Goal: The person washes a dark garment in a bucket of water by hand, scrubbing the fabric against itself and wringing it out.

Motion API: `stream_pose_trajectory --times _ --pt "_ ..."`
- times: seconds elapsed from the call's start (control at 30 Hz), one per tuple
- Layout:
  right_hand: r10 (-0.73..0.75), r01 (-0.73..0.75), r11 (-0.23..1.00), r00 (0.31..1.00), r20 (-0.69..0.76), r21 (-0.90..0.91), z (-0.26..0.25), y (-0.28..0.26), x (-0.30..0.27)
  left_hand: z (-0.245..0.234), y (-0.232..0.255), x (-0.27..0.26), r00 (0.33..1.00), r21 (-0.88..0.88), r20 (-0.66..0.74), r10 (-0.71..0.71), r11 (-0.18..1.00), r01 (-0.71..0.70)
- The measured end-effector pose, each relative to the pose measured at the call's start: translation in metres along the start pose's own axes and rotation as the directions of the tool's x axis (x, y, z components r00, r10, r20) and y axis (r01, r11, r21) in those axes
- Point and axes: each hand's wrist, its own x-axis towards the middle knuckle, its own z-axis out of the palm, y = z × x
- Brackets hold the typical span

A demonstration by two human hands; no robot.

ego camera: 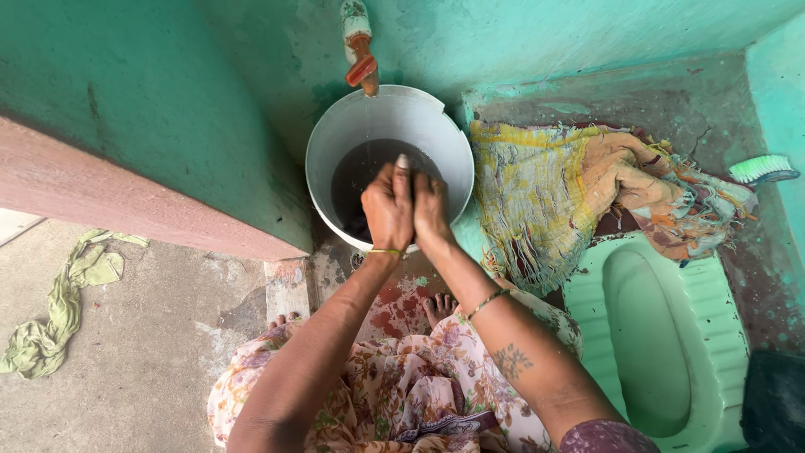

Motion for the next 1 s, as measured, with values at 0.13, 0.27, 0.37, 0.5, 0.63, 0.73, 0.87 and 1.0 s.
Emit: stream_pose_trajectory --times 0.13,0.27,0.37,0.5,0.63,0.73,0.87,1.0 --pt "0.291 -0.297 0.916 0.955 0.062 0.269 -0.038 0.047 0.026 0.006 0.016 -0.031 0.929 0.054 0.128 0.347 0.933 -0.356" --pt "-0.057 -0.384 0.571 0.864 0.501 0.726 -0.049 0.095 0.039 0.001 0.017 -0.024 0.961 0.208 0.265 0.079 0.969 -0.137" --pt "0.137 -0.357 0.733 0.912 0.388 0.579 -0.027 0.084 0.021 -0.011 -0.001 0.003 0.961 0.186 0.142 0.238 0.947 -0.262" --pt "0.353 -0.376 0.888 0.926 0.134 0.265 0.009 0.022 -0.013 -0.028 -0.045 0.034 0.998 0.214 0.060 -0.023 0.977 0.010" --pt "0.235 -0.261 0.940 0.963 0.134 0.222 0.019 -0.031 -0.015 -0.032 -0.070 0.053 0.959 -0.245 0.231 -0.164 0.944 0.220" --pt "0.089 -0.099 0.991 0.989 0.115 0.089 0.008 -0.047 -0.013 -0.045 -0.057 0.063 0.837 -0.302 0.367 -0.407 0.798 0.521" --pt "0.031 0.003 0.992 0.961 0.276 -0.123 -0.003 -0.060 -0.011 -0.049 -0.036 0.063 0.806 -0.391 0.510 -0.300 0.754 0.528" --pt "0.018 0.067 0.971 0.938 0.346 -0.231 -0.002 -0.058 -0.006 -0.052 -0.032 0.060 0.872 -0.317 0.487 -0.051 0.920 0.232"
